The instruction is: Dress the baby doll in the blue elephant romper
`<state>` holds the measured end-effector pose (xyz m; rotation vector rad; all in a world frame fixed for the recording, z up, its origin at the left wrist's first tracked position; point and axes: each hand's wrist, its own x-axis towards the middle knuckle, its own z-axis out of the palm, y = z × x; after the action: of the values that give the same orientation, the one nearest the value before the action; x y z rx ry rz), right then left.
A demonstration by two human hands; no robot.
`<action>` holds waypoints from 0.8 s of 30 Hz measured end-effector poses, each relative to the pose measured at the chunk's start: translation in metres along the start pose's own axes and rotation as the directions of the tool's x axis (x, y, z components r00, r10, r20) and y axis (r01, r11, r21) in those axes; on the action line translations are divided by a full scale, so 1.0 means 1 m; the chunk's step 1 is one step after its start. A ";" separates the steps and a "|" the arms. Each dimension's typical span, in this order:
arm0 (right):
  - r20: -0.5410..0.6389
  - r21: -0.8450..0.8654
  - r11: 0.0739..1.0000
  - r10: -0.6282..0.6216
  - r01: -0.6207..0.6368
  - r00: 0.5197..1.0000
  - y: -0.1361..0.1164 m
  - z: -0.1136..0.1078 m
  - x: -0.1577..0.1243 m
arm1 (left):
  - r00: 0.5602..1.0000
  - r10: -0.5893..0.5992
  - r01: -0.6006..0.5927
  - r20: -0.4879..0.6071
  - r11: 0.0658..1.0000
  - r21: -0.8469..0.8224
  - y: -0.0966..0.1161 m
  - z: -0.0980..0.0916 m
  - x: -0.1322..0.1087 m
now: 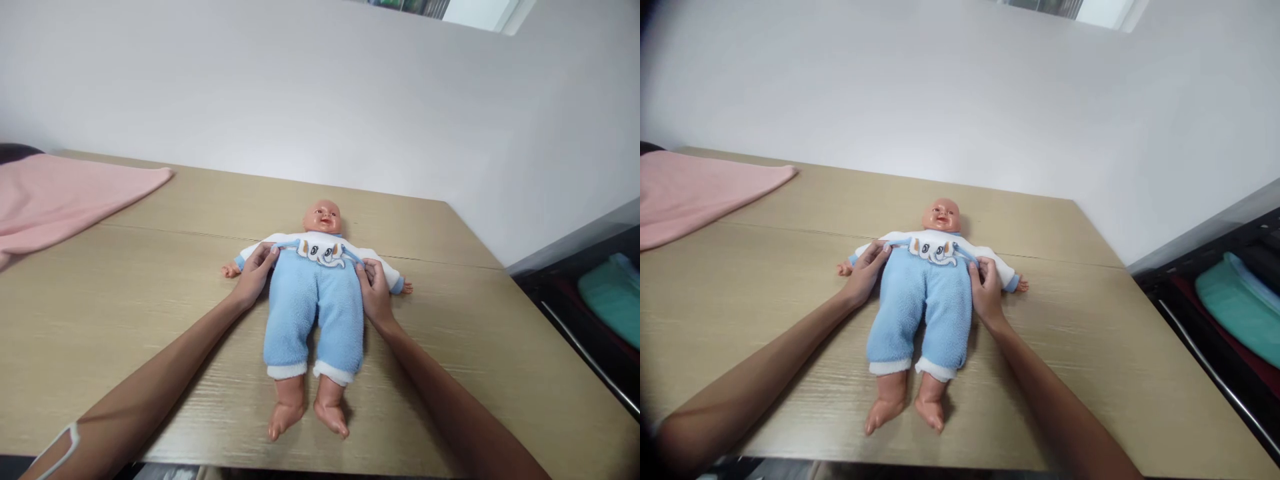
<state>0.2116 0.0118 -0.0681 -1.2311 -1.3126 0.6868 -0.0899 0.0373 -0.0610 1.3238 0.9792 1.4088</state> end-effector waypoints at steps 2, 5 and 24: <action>-0.039 -0.026 0.999 -0.038 0.037 0.999 -0.006 0.001 -0.005 | 0.997 0.035 -0.034 -0.063 0.999 0.008 0.000 0.003 0.000; -0.125 -0.135 0.978 -0.175 0.159 0.977 -0.021 0.000 -0.010 | 0.987 0.094 -0.093 -0.131 0.995 0.020 -0.001 0.007 0.000; 0.997 -0.047 0.541 0.073 0.840 0.009 -0.110 0.203 0.149 | 0.924 0.314 -0.255 -0.220 0.931 0.261 0.008 0.016 -0.013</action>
<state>0.0223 0.1737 0.0478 -0.5633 -3.2697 0.4304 -0.0747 0.0226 -0.0552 1.5262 1.1843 1.7684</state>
